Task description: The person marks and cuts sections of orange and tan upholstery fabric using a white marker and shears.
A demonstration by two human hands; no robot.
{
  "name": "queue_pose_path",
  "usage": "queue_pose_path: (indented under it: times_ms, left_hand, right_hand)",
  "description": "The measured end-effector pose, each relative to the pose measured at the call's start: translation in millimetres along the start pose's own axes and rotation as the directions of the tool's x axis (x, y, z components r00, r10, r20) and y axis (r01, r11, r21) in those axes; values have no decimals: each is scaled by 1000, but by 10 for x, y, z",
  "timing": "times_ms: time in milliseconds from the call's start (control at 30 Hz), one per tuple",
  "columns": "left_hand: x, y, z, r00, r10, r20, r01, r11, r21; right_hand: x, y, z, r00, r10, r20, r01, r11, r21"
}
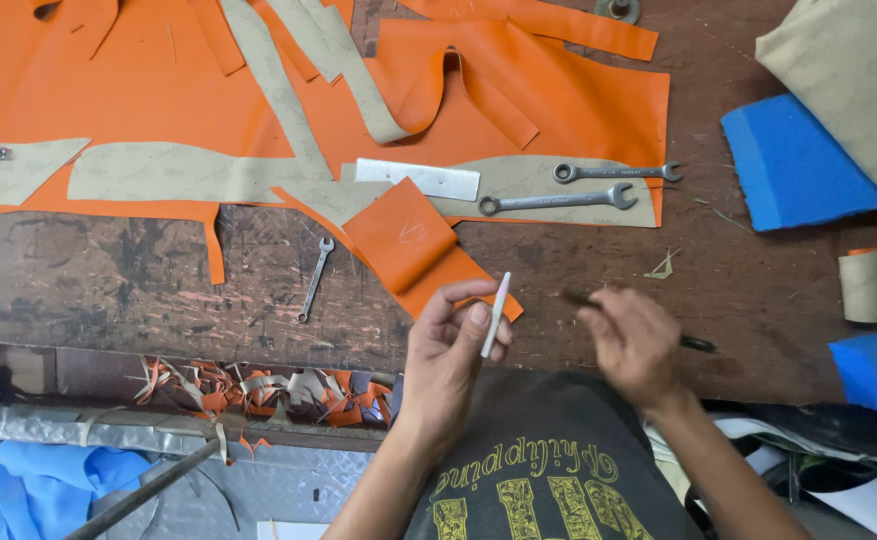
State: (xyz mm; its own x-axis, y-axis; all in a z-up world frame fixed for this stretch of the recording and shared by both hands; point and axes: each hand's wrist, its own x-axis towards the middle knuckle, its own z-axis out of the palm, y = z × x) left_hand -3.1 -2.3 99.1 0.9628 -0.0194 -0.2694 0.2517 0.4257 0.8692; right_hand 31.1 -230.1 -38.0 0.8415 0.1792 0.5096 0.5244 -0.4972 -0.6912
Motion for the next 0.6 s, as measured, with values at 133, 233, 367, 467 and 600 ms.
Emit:
queue_pose_path:
  times_ms: [133,233,367,467,600]
  left_hand:
    - [71,-176,-54,993,-56,100,59,998,-23]
    - [136,-351,-100,982,-118,148,80,967,244]
    - [186,-527,-135,961,-172,217,108,955,276]
    - [193,-587,-132,968,-128,218,57,951,304]
    - [204,-615,-167,981,-99,170,38,943,330]
  right_hand:
    - [-138,605,-136,974,226,-31,-224,922,-315]
    - [-217,951,-174,952,306,-14,-277,843,-461]
    - [-321,1147,-32,922,388,-10,-333,775,-537]
    - [-321,1097,79,908,419,5,-326,715,-618]
    - [-181,789,135,920,392,14,-233,574,-785]
